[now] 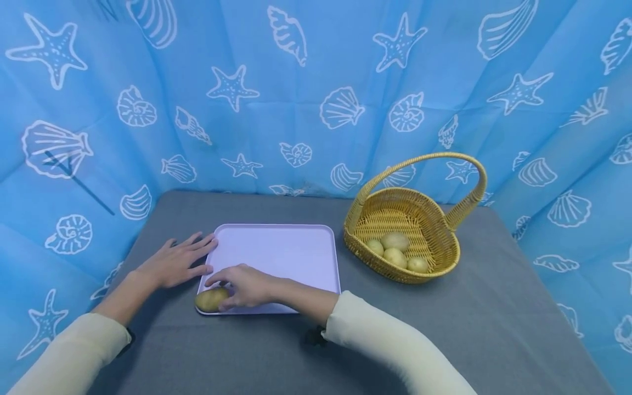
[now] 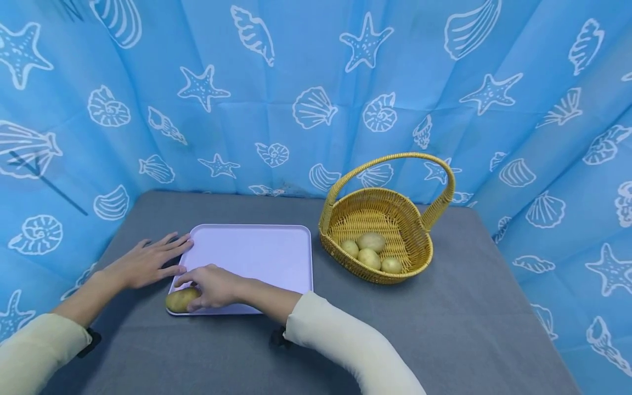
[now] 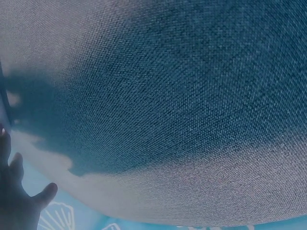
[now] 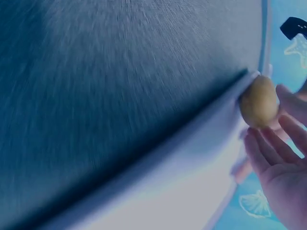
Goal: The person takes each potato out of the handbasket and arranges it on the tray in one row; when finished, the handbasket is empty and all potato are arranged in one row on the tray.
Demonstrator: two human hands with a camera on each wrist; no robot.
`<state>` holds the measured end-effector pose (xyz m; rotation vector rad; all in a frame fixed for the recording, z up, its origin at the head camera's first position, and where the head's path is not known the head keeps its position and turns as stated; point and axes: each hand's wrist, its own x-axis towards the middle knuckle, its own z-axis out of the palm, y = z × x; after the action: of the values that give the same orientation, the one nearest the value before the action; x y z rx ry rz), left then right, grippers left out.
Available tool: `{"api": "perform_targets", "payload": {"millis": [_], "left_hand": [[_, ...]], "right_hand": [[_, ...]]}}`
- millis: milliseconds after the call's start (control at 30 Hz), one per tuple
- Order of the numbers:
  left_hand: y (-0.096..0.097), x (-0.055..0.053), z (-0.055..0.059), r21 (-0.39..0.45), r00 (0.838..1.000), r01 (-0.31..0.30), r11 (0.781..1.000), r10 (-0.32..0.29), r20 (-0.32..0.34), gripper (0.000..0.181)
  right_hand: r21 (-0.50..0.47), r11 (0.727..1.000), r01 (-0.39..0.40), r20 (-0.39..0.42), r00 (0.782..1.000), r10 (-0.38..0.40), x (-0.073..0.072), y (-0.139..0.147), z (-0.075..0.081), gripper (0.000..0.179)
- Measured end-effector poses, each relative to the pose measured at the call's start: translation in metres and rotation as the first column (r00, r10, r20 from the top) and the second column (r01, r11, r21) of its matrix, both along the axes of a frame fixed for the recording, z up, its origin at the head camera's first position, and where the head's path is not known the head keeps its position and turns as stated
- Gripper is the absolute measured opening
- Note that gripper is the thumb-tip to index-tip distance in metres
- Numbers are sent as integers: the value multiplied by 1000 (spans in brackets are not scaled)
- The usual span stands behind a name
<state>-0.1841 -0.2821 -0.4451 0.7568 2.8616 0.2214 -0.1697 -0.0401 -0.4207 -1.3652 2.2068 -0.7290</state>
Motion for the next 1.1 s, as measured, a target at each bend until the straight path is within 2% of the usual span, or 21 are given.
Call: {"api": "perform_targets", "payload": {"millis": [133, 300, 467, 600, 700, 800, 933, 1000, 1100], "left_hand": [[1, 1, 2, -3, 1000, -17, 1000, 17, 19, 74], [3, 0, 3, -23, 999, -25, 999, 25, 31, 77], [1, 2, 2, -27, 999, -17, 999, 18, 29, 77], [1, 3, 1, -16, 1000, -7, 1000, 7, 27, 76], [1, 3, -1, -10, 1000, -10, 1000, 10, 26, 76], [0, 3, -3, -14, 1000, -15, 1000, 15, 25, 76], [0, 3, -4, -13, 999, -16, 1000, 16, 29, 76], [0, 3, -2, -11, 999, -16, 1000, 16, 35, 76], [1, 2, 0, -13, 999, -15, 1000, 15, 36, 76]], "right_hand": [[4, 999, -48, 34, 998, 48, -3, 21, 20, 59], [-3, 998, -63, 95, 994, 63, -10, 71, 49, 59], [55, 998, 0, 80, 997, -4, -17, 129, 77, 63], [81, 994, 74, 136, 987, -84, -27, 178, 98, 67], [108, 987, 120, 204, 969, -140, -38, 213, 106, 71], [131, 981, 145, 292, 940, -178, -48, 250, 108, 73], [155, 978, 141, 406, 893, -193, -56, 297, 101, 71], [156, 980, 128, 446, 876, -185, -58, 318, 95, 68], [184, 972, 148, 490, 843, -221, -60, 343, 88, 62]]}}
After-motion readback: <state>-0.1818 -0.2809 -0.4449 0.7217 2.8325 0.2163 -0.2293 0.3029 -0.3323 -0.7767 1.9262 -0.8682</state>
